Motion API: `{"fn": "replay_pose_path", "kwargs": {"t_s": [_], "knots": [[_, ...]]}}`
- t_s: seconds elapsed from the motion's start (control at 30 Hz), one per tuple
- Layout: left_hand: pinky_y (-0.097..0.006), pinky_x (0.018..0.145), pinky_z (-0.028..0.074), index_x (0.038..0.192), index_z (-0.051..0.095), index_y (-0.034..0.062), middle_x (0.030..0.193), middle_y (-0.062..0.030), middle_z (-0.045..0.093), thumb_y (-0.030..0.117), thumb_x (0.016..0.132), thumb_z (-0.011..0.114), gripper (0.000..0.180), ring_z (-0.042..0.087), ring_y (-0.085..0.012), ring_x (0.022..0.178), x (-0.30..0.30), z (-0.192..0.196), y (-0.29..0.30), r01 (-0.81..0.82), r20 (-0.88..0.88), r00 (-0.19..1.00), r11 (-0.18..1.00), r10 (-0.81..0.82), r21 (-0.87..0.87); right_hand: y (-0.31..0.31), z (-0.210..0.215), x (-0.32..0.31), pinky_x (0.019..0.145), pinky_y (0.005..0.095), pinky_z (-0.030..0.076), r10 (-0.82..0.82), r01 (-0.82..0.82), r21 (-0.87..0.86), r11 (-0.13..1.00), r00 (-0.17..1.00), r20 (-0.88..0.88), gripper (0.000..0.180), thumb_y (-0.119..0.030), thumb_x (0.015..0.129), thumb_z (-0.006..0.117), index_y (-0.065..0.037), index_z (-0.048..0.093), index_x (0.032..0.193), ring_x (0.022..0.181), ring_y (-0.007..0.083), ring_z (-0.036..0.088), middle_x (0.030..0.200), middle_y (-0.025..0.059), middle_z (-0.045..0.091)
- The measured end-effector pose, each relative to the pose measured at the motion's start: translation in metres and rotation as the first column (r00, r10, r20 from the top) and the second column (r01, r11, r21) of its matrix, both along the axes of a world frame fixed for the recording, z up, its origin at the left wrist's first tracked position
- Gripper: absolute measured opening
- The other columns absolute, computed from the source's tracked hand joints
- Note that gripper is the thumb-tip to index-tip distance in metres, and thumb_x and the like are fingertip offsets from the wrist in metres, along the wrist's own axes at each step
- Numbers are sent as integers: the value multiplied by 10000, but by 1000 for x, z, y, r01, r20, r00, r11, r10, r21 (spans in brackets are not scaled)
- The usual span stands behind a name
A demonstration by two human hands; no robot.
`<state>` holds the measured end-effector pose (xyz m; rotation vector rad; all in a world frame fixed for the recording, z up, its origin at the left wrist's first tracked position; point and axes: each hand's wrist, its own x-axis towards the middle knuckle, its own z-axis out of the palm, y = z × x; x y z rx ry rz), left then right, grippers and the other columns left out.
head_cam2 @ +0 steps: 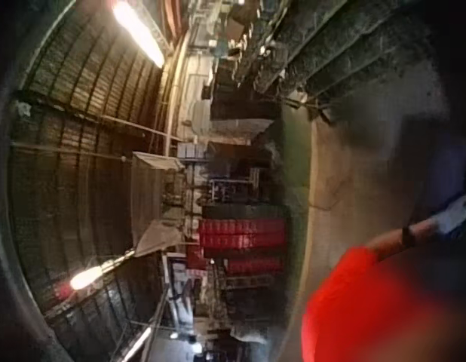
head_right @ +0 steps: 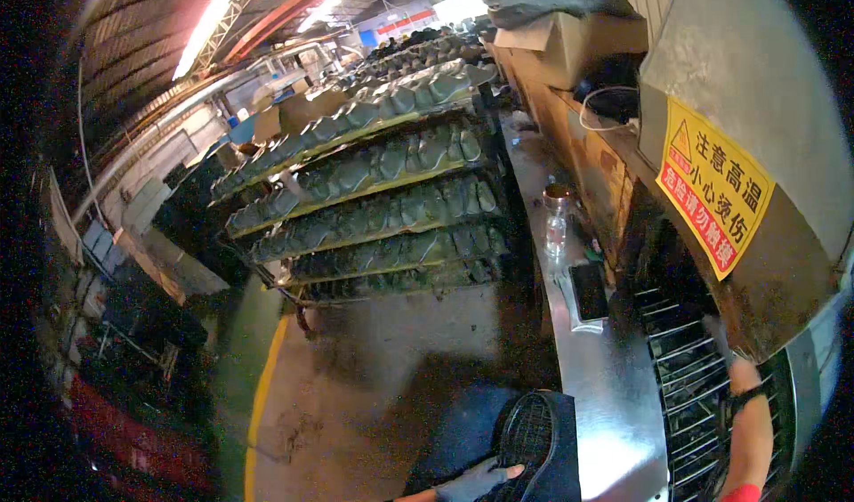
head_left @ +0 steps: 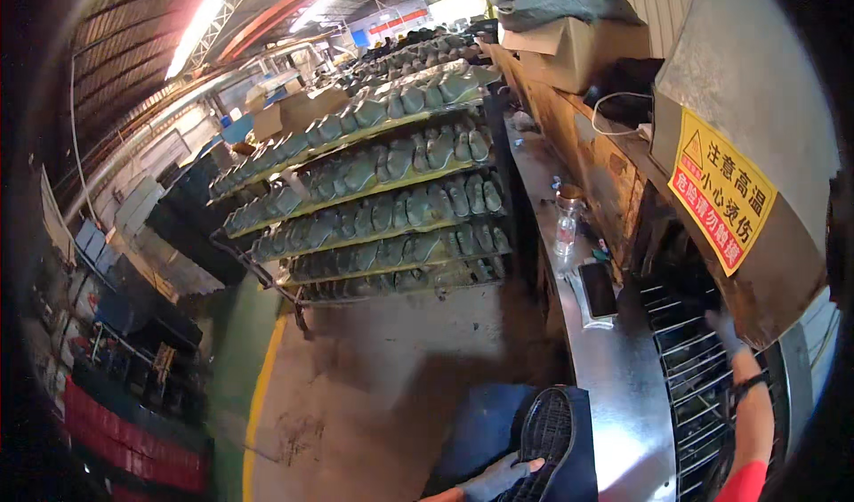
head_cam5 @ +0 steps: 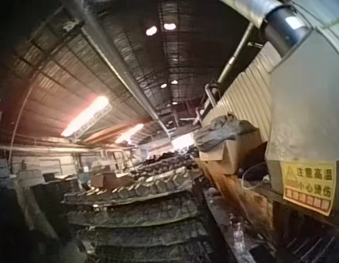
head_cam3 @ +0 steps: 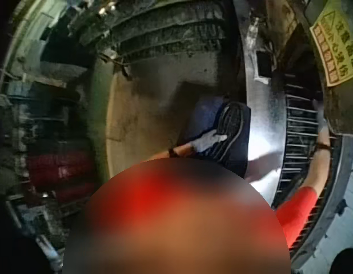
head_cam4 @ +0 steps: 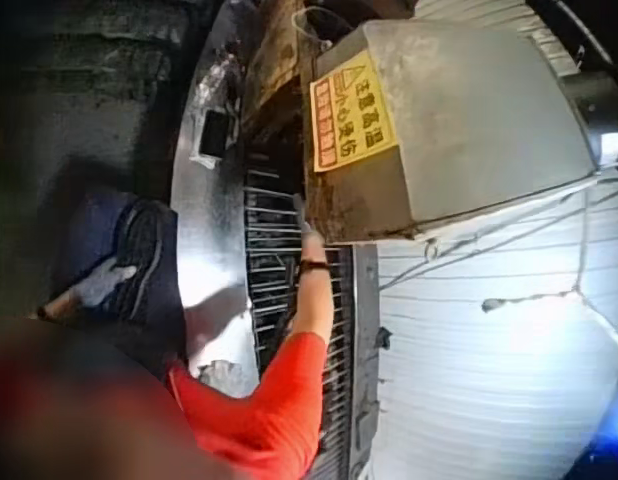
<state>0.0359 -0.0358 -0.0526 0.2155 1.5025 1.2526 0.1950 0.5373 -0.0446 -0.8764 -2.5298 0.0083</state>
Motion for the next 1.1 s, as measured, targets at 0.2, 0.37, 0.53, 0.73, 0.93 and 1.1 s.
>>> {"fn": "replay_pose_path", "kwargs": {"t_s": [0.2, 0.37, 0.53, 0.73, 0.93, 1.1], "knots": [[-328, 1101, 460, 1438, 601, 1, 1354, -63, 670, 417, 1048, 661, 573, 605, -178, 1213, -13, 19, 15, 26, 195, 980, 1000, -28, 12, 67, -26, 30, 1124, 507, 397, -269, 271, 19, 962, 942, 203, 708, -217, 807, 809, -93, 539, 1449, 1320, 471, 502, 1394, 234, 582], [-349, 1091, 478, 1403, 622, -24, 1315, -88, 687, 428, 1048, 660, 576, 611, -186, 1214, -13, 19, 8, 49, 54, 998, 986, -40, -158, 16, 1, 73, 1039, 508, 467, -168, 171, 6, 985, 960, 223, 550, -184, 803, 802, -143, 663, 1334, 1201, 459, 589, 1277, 188, 661], [-348, 982, 537, 1355, 648, 32, 1200, -47, 708, 316, 1013, 724, 451, 646, -151, 1081, -9, 15, 0, -86, 186, 978, 996, 90, -27, -114, 69, 133, 990, 468, 519, 189, -230, 51, 972, 888, 419, 445, -54, 778, 740, -147, 736, 1213, 1156, 421, 637, 1230, 174, 686], [-338, 1002, 507, 1377, 638, 37, 1230, -47, 703, 329, 1003, 734, 483, 634, -153, 1091, -6, 1, -9, -49, 140, 989, 998, 44, 35, -207, 70, 152, 1078, 424, 500, -4, -61, -449, 891, 990, -142, 690, -211, 859, 818, -46, 557, 1477, 1305, 319, 602, 1384, 162, 636], [-322, 1020, 477, 1387, 642, 40, 1257, -49, 705, 358, 1002, 737, 508, 615, -156, 1123, -4, -8, -16, -87, 53, 995, 993, 84, 74, -209, 39, 109, 1124, 374, 440, -421, -45, -997, 67, 904, -69, 1132, -527, 772, 926, 14, 365, 1593, 1313, 269, 566, 1434, 142, 599], [-321, 1033, 468, 1398, 641, 48, 1250, -50, 707, 340, 1019, 696, 481, 614, -158, 1131, -5, 2, -20, -35, 15, 999, 991, 33, 127, -216, 37, 92, 1139, 381, 435, -201, -108, -932, 346, 962, -186, 1250, -549, 706, 959, 35, 321, 1609, 1342, 282, 570, 1461, 173, 592]]}}
